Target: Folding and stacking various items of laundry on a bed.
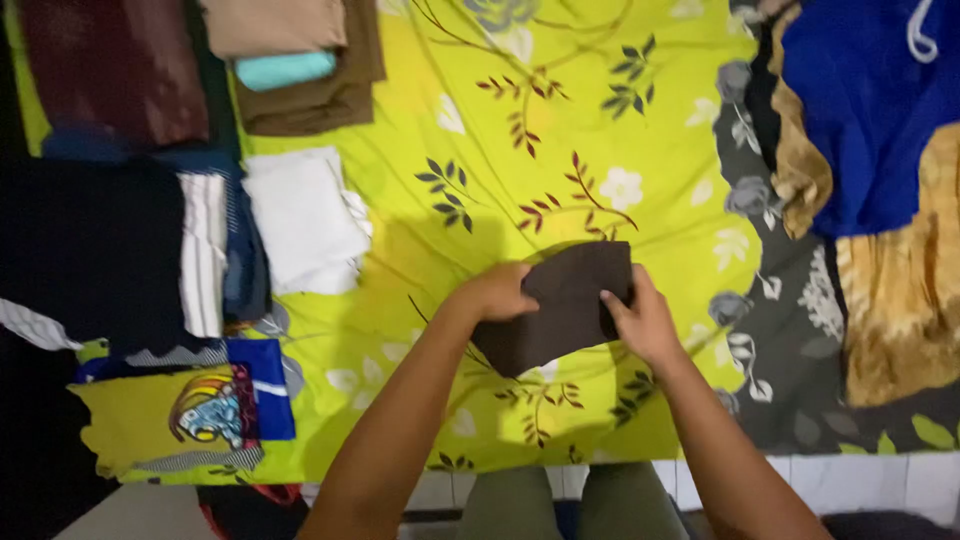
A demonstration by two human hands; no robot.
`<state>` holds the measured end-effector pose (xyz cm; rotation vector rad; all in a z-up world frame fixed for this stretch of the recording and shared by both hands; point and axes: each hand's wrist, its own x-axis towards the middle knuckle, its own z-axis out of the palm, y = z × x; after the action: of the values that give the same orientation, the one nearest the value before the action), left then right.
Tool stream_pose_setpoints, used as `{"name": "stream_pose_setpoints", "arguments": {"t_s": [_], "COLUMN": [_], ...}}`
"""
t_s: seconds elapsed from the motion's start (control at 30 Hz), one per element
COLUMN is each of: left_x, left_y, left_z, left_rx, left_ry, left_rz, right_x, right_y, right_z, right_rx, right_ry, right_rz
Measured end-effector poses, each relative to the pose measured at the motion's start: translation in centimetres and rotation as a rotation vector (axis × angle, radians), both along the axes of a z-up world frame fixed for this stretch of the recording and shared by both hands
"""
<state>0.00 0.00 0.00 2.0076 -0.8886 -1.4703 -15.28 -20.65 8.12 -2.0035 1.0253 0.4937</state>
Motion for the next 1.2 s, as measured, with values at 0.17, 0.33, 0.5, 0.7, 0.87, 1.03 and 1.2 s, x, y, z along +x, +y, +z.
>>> {"name": "stream_pose_setpoints", "arguments": {"t_s": [0.17,0.33,0.5,0.7,0.87,1.03,1.2], "left_x": [6.7,19.7,31.8,45.2,46.7,40.7,37.8], "left_y": [5.4,9.6,11.3,14.0,15.2,10.3,8.0], "left_z": [7.3,18.7,24.5,11.4,-1.5,5.8,3.2], "left_rx": [-0.308,-0.075,-0.604,-0.518,0.014,0.162,0.247], "left_ry": [-0.007,0.144,-0.036,-0.215,-0.773,-1.204,-1.064], "left_rz": [0.241,0.703,1.108,1.127,1.168,0.952,0.535], "right_x": [1.6,1.5,2.9,2.4,3.0,2.5,3.7], "right_y": [-1.9,-2.6,0.5,-1.4,-2.4,-2.5,-2.3], "right_z": [-0.8,-6.4,-10.0,-12.9,-13.7,-14.1,-12.0], "right_rx": [-0.135,-0.158,0.582,0.622,0.581,0.629,0.649], "right_ry": [-0.638,-0.351,0.103,0.043,0.116,0.137,0.123], "right_rz": [-0.080,-0.069,-0.373,-0.504,-0.483,-0.504,-0.473]}}
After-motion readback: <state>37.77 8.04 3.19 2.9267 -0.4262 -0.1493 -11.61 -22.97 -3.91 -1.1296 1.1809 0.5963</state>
